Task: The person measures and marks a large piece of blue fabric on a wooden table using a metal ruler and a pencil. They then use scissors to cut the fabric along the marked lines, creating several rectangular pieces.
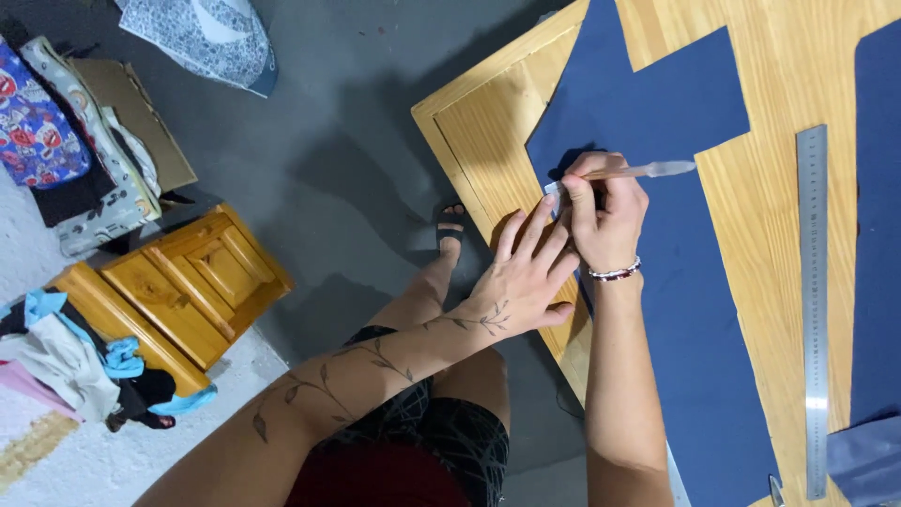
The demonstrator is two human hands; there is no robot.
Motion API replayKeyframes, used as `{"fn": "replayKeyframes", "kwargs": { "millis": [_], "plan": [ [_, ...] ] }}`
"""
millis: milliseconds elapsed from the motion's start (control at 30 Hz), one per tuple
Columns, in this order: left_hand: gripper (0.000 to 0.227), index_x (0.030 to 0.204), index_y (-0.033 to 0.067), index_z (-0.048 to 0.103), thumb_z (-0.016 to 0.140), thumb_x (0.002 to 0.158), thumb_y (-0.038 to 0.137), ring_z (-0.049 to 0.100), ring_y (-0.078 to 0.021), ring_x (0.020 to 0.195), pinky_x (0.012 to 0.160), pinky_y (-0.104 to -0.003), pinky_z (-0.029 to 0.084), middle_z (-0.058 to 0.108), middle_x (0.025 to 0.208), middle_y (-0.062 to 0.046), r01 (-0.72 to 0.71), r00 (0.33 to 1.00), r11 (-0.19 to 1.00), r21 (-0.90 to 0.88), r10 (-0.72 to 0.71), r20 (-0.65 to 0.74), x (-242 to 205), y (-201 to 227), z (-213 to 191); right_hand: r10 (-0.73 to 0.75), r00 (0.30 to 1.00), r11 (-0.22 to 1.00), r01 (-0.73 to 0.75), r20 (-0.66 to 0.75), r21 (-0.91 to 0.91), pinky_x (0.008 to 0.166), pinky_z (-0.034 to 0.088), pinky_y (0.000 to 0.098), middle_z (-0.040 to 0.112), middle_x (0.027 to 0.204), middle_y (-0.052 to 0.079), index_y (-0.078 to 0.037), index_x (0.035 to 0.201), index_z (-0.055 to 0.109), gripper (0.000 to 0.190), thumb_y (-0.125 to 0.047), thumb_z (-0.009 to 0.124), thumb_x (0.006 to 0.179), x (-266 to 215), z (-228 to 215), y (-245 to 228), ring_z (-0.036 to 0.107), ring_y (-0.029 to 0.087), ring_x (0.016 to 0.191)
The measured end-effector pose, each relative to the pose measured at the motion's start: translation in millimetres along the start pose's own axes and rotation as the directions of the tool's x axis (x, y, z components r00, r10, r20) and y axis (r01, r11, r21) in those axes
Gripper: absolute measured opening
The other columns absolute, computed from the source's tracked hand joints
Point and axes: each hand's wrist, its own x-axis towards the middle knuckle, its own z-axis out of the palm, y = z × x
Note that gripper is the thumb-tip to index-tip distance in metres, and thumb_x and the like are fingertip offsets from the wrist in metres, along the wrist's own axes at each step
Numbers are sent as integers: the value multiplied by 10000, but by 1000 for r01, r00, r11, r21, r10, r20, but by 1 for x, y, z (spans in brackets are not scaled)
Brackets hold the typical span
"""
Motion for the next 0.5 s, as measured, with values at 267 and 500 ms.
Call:
{"fn": "replayKeyframes", "kwargs": {
  "millis": [267,500],
  "plan": [
    [780,1259,62,561,804,625,448,317,-493,1447,1131,-668,229,436,1461,-250,-75,982,997,-19,71,-173,-1,-6,2,166,925,975,-102,-343,196,638,546,331,687,971,181,-31,921,590,177,1,763,947,-31,-8,-22,705,285,745],
    [812,1454,118,485,808,770,414,203,-426,1524,1139,-722,8,297,1624,-196,-50,989,986,-157,28,-142,-6,-9,13,193,535,915,-401,-823,-47,794,578,385,625,1115,275,77,1073,598,162,-69,538,1109,-197,-69,-48,699,335,884]
  ]
}}
